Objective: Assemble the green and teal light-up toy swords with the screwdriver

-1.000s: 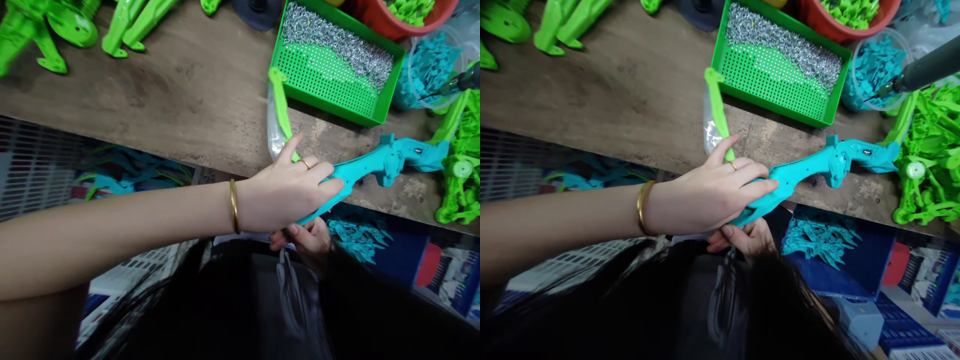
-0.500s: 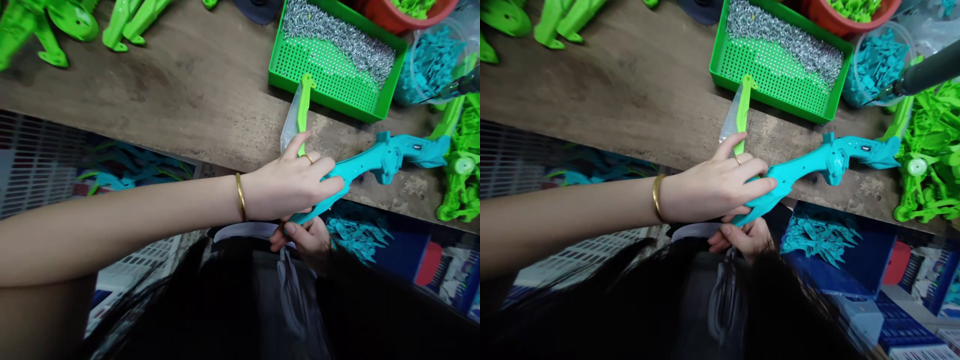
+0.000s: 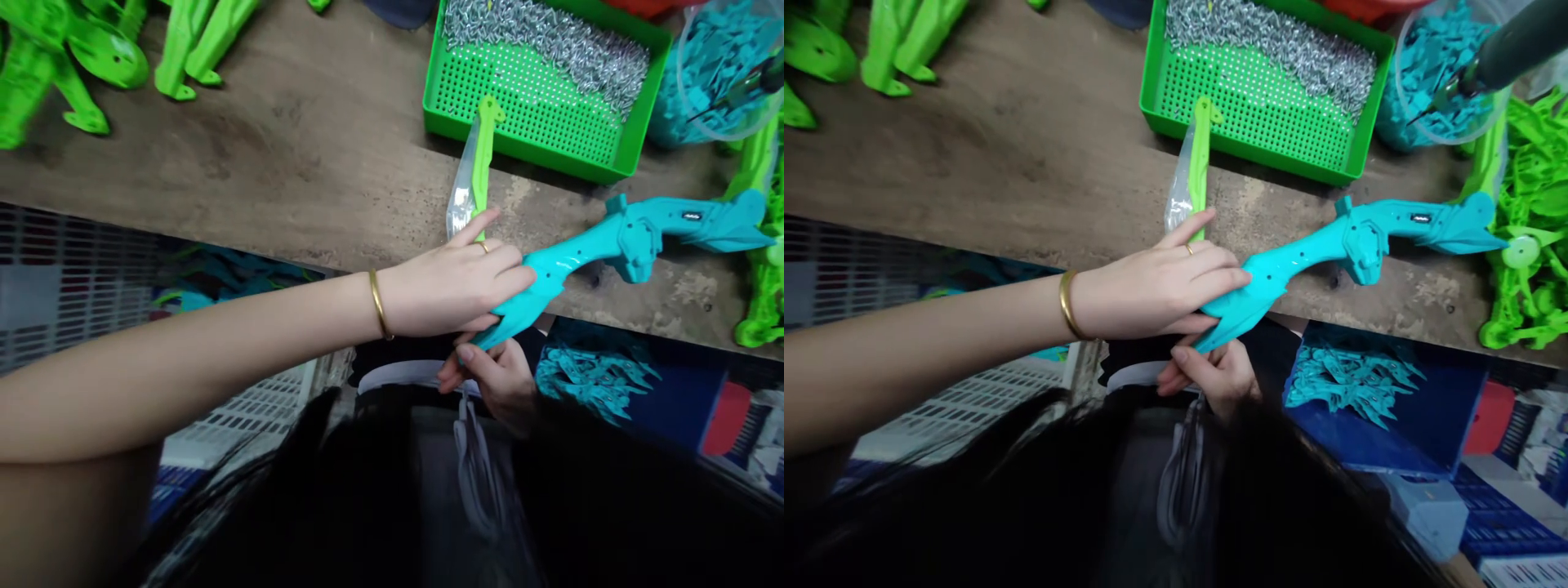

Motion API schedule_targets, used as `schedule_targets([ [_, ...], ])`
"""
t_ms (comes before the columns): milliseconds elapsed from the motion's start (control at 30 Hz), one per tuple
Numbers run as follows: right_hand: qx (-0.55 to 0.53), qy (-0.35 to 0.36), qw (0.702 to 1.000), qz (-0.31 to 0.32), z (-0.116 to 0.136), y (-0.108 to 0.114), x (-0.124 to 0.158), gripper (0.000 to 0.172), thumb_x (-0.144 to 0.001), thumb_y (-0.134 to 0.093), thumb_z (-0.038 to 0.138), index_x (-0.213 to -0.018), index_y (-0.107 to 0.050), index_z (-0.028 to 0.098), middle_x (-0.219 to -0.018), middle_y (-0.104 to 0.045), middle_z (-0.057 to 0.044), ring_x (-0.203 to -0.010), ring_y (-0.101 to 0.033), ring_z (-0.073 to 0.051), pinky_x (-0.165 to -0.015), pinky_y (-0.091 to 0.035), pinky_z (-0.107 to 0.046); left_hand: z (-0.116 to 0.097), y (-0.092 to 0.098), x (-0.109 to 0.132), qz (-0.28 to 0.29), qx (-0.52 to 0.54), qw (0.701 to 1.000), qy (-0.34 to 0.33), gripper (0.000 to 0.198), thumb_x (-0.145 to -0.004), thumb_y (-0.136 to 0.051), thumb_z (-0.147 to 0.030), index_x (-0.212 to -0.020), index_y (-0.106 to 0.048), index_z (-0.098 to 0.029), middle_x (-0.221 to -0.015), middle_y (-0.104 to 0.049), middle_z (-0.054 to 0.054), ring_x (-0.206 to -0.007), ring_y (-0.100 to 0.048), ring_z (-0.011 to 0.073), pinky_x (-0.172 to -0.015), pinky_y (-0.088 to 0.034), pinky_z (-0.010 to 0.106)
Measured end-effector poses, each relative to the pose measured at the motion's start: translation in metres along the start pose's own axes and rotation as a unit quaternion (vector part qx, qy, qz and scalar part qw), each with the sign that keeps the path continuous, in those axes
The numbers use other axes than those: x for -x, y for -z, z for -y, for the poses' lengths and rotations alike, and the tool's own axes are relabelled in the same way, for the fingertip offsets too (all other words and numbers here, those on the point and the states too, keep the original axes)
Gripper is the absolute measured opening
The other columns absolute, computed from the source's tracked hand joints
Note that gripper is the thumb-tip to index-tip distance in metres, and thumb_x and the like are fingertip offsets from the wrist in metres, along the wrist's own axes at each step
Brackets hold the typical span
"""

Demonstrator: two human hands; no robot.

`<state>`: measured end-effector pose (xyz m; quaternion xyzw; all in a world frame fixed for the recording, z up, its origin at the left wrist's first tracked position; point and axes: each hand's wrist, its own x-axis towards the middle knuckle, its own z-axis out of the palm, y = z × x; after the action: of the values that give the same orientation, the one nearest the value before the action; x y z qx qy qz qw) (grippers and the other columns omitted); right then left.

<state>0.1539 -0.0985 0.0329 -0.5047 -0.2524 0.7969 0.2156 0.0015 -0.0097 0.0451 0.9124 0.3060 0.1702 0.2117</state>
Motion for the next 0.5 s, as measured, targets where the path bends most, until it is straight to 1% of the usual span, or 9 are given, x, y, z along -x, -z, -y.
schedule_targets([
  [67,-0.004,0.004,1.000,0.007,-0.003,0.002,-0.005,0.041,-0.068,-0.075,0.054,-0.069,-0.064,0.015,-0.062,-0.072,-0.005,-0.048,-0.065,-0.014,-0.050,-0.058,-0.025,0.005,-0.002,0.001,0.017,-0.004,1.000,0.001,0.032,-0.085,-0.058,-0.024,-0.116,-0.055,-0.020,-0.112,-0.064,0.007,-0.109,-0.060,0.0229,-0.117,-0.022,0.060],
  [167,-0.013,-0.009,1.000,0.016,-0.007,0.003,-0.012,0.045,-0.065,-0.076,0.057,-0.066,-0.065,0.013,-0.062,-0.071,-0.005,-0.049,-0.066,-0.014,-0.052,-0.059,-0.026,0.009,-0.003,0.005,0.037,0.001,0.999,0.011,0.035,-0.086,-0.055,-0.024,-0.121,-0.054,-0.020,-0.115,-0.063,0.008,-0.113,-0.058,0.0235,-0.118,-0.017,0.061],
  [233,-0.022,-0.022,0.999,0.016,-0.009,0.003,-0.017,0.048,-0.063,-0.076,0.060,-0.065,-0.065,0.013,-0.060,-0.070,-0.005,-0.050,-0.066,-0.014,-0.053,-0.059,-0.025,0.010,0.002,0.008,0.054,0.017,0.998,0.014,0.036,-0.087,-0.053,-0.024,-0.123,-0.054,-0.021,-0.116,-0.063,0.007,-0.115,-0.058,0.0233,-0.118,-0.014,0.061],
  [300,-0.026,-0.030,0.999,0.021,-0.010,0.001,-0.019,0.049,-0.062,-0.076,0.060,-0.065,-0.066,0.012,-0.058,-0.070,-0.005,-0.051,-0.067,-0.014,-0.053,-0.058,-0.024,0.011,0.011,0.007,0.081,0.043,0.996,0.012,0.037,-0.087,-0.052,-0.025,-0.124,-0.054,-0.021,-0.116,-0.064,0.007,-0.115,-0.058,0.0228,-0.118,-0.016,0.060],
  [367,-0.031,-0.032,0.999,0.023,-0.010,-0.001,-0.021,0.049,-0.061,-0.077,0.060,-0.065,-0.065,0.012,-0.058,-0.069,-0.004,-0.051,-0.067,-0.013,-0.053,-0.058,-0.023,0.010,0.019,0.000,0.096,0.062,0.993,0.031,0.036,-0.089,-0.050,-0.029,-0.123,-0.054,-0.019,-0.116,-0.064,0.008,-0.114,-0.058,0.0233,-0.114,-0.026,0.054],
  [400,-0.034,-0.030,0.999,0.022,-0.010,-0.003,-0.022,0.049,-0.061,-0.077,0.060,-0.066,-0.064,0.012,-0.058,-0.069,-0.004,-0.051,-0.067,-0.013,-0.053,-0.058,-0.023,0.008,0.021,-0.007,0.094,0.064,0.992,0.059,0.035,-0.090,-0.049,-0.033,-0.121,-0.055,-0.017,-0.115,-0.065,0.010,-0.112,-0.059,0.0239,-0.110,-0.034,0.050],
  [467,-0.043,-0.026,0.999,0.018,-0.011,-0.006,-0.022,0.050,-0.062,-0.076,0.060,-0.068,-0.063,0.012,-0.059,-0.069,-0.004,-0.051,-0.067,-0.013,-0.054,-0.058,-0.024,0.004,0.020,-0.025,0.086,0.051,0.984,0.144,0.039,-0.093,-0.045,-0.044,-0.115,-0.057,-0.013,-0.109,-0.066,0.013,-0.103,-0.062,0.0250,-0.094,-0.046,0.041],
  [500,-0.049,-0.026,0.998,0.016,-0.012,-0.008,-0.023,0.050,-0.062,-0.076,0.060,-0.068,-0.062,0.013,-0.059,-0.069,-0.003,-0.051,-0.067,-0.013,-0.053,-0.058,-0.024,0.002,0.016,-0.035,0.090,0.043,0.977,0.189,0.044,-0.094,-0.042,-0.049,-0.112,-0.058,-0.012,-0.104,-0.066,0.014,-0.096,-0.064,0.0250,-0.086,-0.048,0.038],
])
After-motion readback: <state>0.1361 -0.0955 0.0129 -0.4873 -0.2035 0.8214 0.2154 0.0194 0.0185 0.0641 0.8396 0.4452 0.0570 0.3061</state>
